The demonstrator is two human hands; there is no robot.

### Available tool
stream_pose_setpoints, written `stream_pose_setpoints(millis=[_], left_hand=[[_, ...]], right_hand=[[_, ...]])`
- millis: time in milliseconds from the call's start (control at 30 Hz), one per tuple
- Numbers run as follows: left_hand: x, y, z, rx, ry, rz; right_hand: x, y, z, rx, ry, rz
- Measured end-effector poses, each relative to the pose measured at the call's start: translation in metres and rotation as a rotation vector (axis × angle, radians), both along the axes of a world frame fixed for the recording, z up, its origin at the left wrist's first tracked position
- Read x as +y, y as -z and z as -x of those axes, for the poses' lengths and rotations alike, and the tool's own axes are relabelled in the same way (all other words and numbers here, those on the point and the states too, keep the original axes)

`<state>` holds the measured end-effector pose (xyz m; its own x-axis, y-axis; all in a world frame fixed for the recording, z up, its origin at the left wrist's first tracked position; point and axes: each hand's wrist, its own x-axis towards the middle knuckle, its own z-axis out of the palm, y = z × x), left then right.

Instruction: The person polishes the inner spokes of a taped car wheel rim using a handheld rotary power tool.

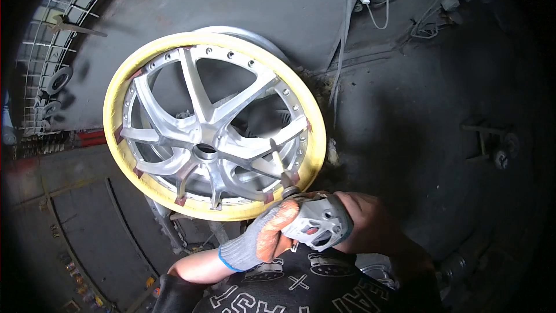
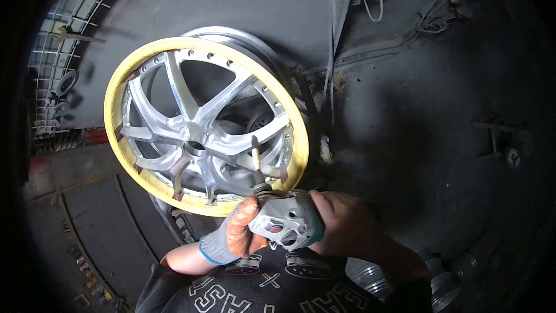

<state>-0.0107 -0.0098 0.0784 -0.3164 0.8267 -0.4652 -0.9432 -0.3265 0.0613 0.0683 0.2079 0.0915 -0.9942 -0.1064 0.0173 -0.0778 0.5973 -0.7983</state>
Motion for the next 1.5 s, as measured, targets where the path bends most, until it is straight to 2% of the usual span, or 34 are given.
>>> stream_pose_setpoints(millis=[33,67,100,167,233,300,400,600,667,767,1000,1100,1167,1267,1333,1467,1500], left_hand=[[0.000,-0.003,0.001,0.001,-0.008,0.020],[-0.004,0.005,-0.004,-0.038,-0.015,0.156],[-0.001,0.006,-0.003,-0.037,-0.014,0.154],[0.012,0.005,0.004,0.049,0.010,-0.026],[0.026,0.003,0.008,0.039,0.006,-0.054],[0.034,0.015,0.006,0.116,0.087,0.211],[0.046,0.019,0.007,0.082,0.089,0.220],[0.035,0.021,0.001,0.097,0.097,0.242],[0.022,0.023,-0.003,0.141,0.151,0.360],[0.011,0.009,-0.005,0.128,0.052,0.219],[-0.022,0.008,-0.008,0.106,0.000,0.225],[-0.010,0.002,-0.001,0.152,0.006,0.243],[0.003,0.002,0.002,0.171,0.042,0.198],[0.006,0.035,-0.007,0.098,0.055,0.228],[0.005,0.035,-0.007,0.037,0.082,0.212],[-0.015,0.045,-0.014,0.136,0.106,0.249],[-0.021,0.046,-0.017,0.107,0.054,0.158]], right_hand=[[0.000,0.001,0.000,0.010,-0.002,-0.016],[0.000,0.001,0.000,0.017,-0.004,-0.030],[0.000,0.002,-0.001,0.018,-0.003,-0.032],[0.003,0.003,-0.003,0.073,0.054,-0.063],[0.010,0.006,-0.008,0.044,0.077,-0.052],[0.017,0.003,-0.009,0.015,0.103,-0.051],[0.027,-0.005,-0.009,-0.070,0.091,-0.133],[0.025,-0.003,-0.009,-0.153,0.082,-0.062],[0.021,0.001,-0.012,-0.136,0.037,-0.033],[0.006,0.004,-0.011,-0.062,0.043,-0.044],[-0.024,0.005,-0.001,-0.051,-0.031,-0.086],[-0.022,0.001,-0.003,-0.094,0.028,-0.081],[-0.013,0.003,-0.007,0.007,0.076,-0.095],[-0.003,-0.003,-0.010,-0.058,0.092,-0.111],[-0.003,-0.003,-0.012,-0.069,0.089,-0.121],[-0.016,-0.003,-0.013,-0.111,0.054,-0.113],[-0.021,-0.003,-0.013,-0.115,0.050,-0.109]])
